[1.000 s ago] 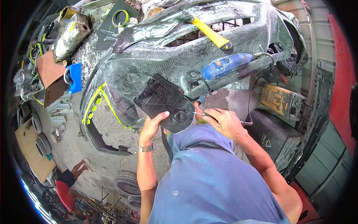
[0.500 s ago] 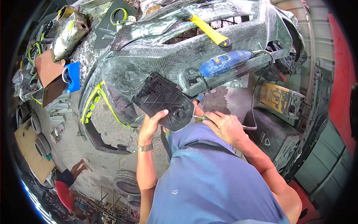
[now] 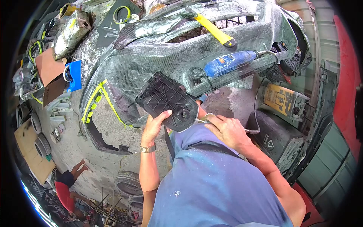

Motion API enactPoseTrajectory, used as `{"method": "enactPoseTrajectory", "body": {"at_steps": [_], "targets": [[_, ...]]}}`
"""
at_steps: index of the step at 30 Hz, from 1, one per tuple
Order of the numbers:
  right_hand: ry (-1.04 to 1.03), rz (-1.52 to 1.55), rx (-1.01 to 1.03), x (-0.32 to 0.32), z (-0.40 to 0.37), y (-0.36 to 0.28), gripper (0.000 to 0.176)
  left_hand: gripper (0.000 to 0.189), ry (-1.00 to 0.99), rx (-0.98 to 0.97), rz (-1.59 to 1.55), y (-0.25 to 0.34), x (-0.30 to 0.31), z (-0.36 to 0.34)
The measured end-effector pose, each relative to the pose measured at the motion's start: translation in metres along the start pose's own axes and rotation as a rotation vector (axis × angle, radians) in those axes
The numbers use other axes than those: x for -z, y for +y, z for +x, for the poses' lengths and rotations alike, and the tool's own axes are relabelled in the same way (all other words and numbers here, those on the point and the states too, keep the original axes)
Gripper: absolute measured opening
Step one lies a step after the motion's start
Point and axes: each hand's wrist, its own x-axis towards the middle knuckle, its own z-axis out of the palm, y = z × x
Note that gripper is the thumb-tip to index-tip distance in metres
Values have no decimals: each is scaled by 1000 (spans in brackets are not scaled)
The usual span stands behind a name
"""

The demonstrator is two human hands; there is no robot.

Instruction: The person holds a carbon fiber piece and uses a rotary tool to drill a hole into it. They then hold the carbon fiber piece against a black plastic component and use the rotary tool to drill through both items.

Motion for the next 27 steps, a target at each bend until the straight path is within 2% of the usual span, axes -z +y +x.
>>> {"method": "enactPoseTrajectory", "body": {"at_steps": [2, 24, 27], "targets": [[43, 7, 97, -3, -3, -4, 27, 16, 10, 4, -5, 1, -1, 0], [65, 40, 64, -5, 0, 3, 28, 15, -7, 10, -3, -5, 4, 2], [-45, 32, -37, 5, 2, -1, 31, 16, -17, 13, -8, -5, 5, 2]]}}
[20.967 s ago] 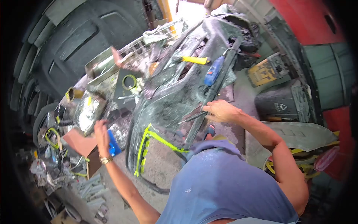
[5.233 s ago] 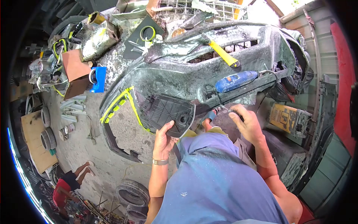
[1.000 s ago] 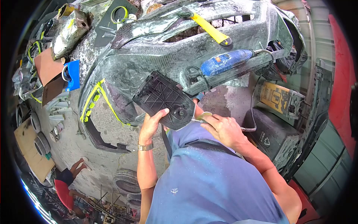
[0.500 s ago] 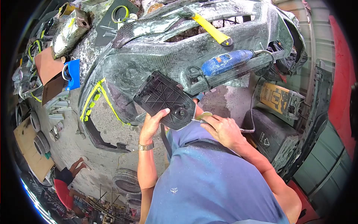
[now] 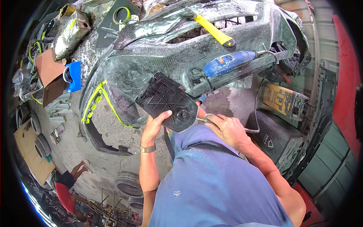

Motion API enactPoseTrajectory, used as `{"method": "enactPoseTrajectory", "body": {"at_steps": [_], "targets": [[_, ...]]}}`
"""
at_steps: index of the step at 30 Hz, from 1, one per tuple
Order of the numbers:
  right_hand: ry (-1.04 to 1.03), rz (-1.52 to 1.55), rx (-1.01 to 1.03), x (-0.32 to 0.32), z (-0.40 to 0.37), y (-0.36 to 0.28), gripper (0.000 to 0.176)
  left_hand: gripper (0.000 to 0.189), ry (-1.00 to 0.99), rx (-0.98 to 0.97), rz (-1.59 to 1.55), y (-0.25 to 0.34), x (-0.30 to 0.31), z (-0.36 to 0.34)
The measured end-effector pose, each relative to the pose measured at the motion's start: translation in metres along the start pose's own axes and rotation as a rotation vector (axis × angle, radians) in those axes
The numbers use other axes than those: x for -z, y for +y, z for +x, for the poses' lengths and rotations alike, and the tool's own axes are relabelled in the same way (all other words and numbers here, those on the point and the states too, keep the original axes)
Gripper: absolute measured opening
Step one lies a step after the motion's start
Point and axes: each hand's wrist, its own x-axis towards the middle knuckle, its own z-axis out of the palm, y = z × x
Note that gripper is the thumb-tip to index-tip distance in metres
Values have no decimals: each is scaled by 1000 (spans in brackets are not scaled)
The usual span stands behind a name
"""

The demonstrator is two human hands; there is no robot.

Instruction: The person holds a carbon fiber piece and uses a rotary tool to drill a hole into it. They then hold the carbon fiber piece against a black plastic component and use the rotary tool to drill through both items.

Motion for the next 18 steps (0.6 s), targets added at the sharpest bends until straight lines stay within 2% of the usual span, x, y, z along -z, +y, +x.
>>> {"method": "enactPoseTrajectory", "body": {"at_steps": [3, 6, 8, 9, 12, 15, 16, 17, 18], "targets": [[84, -13, -25, 4, 9, 8, 29, 17, -10, 17, -31, 1, 0, 1], [334, 154, 65, 13, 12, 20, 25, 18, -11, 64, -114, 3, 1, -4], [400, 237, 66, 25, 9, 22, 24, 17, 40, 116, -221, 13, -7, -16], [453, 318, 66, 31, 7, 22, 23, 17, -14, 142, -251, 12, -4, -20], [503, 435, 36, 47, -4, 18, 19, 18, 102, 122, -342, 16, -20, -32], [531, 502, 86, 55, -17, 15, 19, 18, 61, 85, -569, 22, -36, -43], [530, 488, 103, 54, -19, 15, 19, 20, -118, 49, -620, 14, -25, -40], [530, 472, 119, 53, -22, 16, 19, 21, -381, 122, -702, 11, -12, -35], [530, 459, 127, 49, -23, 20, 20, 22, -375, 78, -660, 22, -27, -46]]}}
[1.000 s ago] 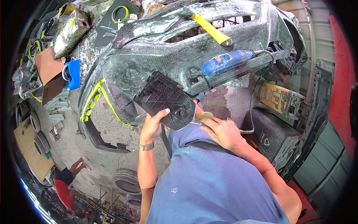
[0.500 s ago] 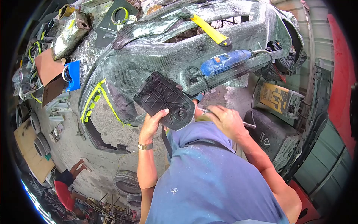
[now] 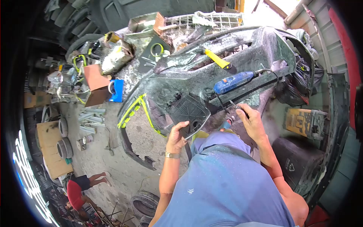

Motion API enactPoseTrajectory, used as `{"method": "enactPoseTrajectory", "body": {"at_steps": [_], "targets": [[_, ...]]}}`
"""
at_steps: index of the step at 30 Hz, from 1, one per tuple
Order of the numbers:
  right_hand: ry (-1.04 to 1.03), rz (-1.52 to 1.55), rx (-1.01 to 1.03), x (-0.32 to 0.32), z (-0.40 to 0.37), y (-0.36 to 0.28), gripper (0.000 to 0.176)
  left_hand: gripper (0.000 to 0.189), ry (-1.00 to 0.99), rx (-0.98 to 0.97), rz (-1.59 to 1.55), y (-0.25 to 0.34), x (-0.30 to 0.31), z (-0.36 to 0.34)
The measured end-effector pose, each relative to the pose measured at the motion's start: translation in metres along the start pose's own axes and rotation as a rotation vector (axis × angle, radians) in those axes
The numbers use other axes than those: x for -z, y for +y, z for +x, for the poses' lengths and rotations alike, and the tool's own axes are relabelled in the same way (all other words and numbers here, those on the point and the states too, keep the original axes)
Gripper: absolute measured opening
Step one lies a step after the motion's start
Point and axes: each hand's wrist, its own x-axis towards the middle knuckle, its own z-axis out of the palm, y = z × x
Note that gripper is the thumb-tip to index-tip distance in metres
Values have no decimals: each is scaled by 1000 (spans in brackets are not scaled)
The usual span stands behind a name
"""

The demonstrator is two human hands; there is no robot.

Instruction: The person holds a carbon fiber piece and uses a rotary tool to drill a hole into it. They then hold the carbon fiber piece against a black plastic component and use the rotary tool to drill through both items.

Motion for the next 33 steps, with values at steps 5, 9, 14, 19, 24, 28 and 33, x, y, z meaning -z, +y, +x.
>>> {"method": "enactPoseTrajectory", "body": {"at_steps": [5, 9, 14, 19, 24, 28, 33], "targets": [[-13, 36, 163, 8, -19, 1, 22, 26, 353, -281, 252, -32, -14, -5], [-144, -21, 113, 21, -35, 1, 20, 14, 235, -526, 629, -55, -48, -19], [-261, -276, 258, 10, -41, 13, 26, 17, 347, -669, 909, -81, -47, -15], [-263, -217, 228, 16, -36, -4, 25, 38, 313, -516, 699, -80, -39, -13], [-411, 204, 195, 20, -19, -5, 34, 19, 296, -391, 434, -74, -22, -10], [-469, 268, 426, -12, 3, 8, 30, 40, 188, -241, 306, -65, 0, -3], [-574, 304, 95, -10, 20, -8, 15, 97, -106, -349, 453, -55, -28, -10]]}}
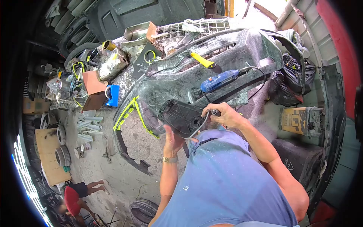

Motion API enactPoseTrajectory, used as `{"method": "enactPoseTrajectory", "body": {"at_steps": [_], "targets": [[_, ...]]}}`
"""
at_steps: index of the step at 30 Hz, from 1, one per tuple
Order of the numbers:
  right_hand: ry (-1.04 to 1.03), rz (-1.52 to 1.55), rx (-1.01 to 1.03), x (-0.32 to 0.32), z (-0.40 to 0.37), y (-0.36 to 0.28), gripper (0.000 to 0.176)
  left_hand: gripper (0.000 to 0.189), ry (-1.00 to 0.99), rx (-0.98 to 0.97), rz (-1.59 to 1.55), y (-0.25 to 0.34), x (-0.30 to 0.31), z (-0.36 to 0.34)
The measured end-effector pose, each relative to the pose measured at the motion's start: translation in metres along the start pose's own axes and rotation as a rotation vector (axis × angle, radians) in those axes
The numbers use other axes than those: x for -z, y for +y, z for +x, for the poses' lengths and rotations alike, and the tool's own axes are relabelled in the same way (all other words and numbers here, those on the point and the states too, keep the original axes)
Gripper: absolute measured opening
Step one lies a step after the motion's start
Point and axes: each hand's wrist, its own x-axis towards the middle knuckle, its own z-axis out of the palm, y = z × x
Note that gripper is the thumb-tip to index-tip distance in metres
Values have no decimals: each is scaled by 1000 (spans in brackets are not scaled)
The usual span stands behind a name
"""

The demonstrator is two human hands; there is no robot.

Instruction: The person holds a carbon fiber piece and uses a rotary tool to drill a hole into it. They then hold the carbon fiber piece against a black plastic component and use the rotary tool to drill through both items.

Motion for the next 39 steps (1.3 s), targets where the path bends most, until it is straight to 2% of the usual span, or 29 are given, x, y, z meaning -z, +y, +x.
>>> {"method": "enactPoseTrajectory", "body": {"at_steps": [1, 2, 4, 5, 6, 8, 9, 10, 12, 13, 14, 16, 17, 18, 19, 22, 24, 25, 26, 28, 30, 32, 33, 34, 36, 37, 39], "targets": [[31, 114, 43, -4, 5, 6, 12, 110, -125, 10, 240, 9, 0, -2], [60, 227, 85, -6, 9, 8, 11, 110, -127, 3, 242, 11, 3, -6], [146, 375, 32, -3, 15, 4, 18, 100, -273, 131, 469, 12, 10, -17], [150, 405, 18, 1, 19, 4, 18, 75, -376, 263, 479, 16, 18, -23], [164, 440, 5, 5, 22, 3, 17, 75, -388, 265, 494, 21, 21, -32], [159, 459, -11, 10, 22, -1, 18, 52, 23, 32, 657, 27, 19, -49], [128, 469, -37, 11, 22, -2, 19, 49, 173, -336, 796, 30, 4, -43], [122, 471, -32, 10, 24, -3, 19, 49, 178, -339, 801, 38, -18, -29], [41, 529, -65, 7, 27, -4, 20, 47, 403, -783, 1390, 52, -53, -1], [34, 529, -62, 7, 29, -2, 20, 47, 298, -614, 1209, 34, -22, 6], [49, 481, -80, 9, 31, 1, 22, 47, 300, -616, 1211, 29, -13, 7], [68, 442, -98, 9, 31, 5, 25, 42, 288, -296, 809, 29, -11, 9], [200, 190, 12, 5, 29, 7, 30, 33, 297, -364, 924, 30, -12, 7], [325, -66, 117, 2, 26, 10, 36, 33, 300, -355, 925, 28, -7, 6], [312, -5, 36, 2, 22, 11, 37, 34, 326, -378, 897, 23, 3, 6], [296, -117, 35, -7, 15, 31, 33, 42, 407, -398, 929, 12, 37, 6], [220, -171, -50, -14, 10, 31, 30, 50, 381, -318, 1073, 6, 58, 10], [184, -280, -27, -18, 11, 32, 29, 47, 438, -447, 1314, 1, 63, 12], [147, -390, -3, -21, 11, 34, 28, 47, 440, -437, 1307, 0, 69, 11], [187, -448, 32, -24, 13, 37, 29, 42, 249, -178, 1085, 25, 52, 19], [191, -513, -20, -24, 13, 28, 30, 36, 268, -136, 1118, 40, 41, 27], [193, -529, -75, -25, 17, 21, 29, 34, 175, -73, 1214, 52, 41, 39], [198, -542, -122, -26, 19, 19, 29, 42, 189, 0, 1263, 54, 45, 46], [200, -546, -126, -26, 21, 22, 29, 42, 184, -1, 1259, 50, 49, 52], [246, -694, -90, -30, 26, 30, 28, 53, 282, -98, 1437, 45, 54, 61], [249, -695, -92, -29, 29, 30, 28, 61, 310, -75, 1450, 44, 53, 62], [211, -738, -174, -31, 34, 29, 31, 60, 313, -42, 1471, 46, 49, 61]]}}
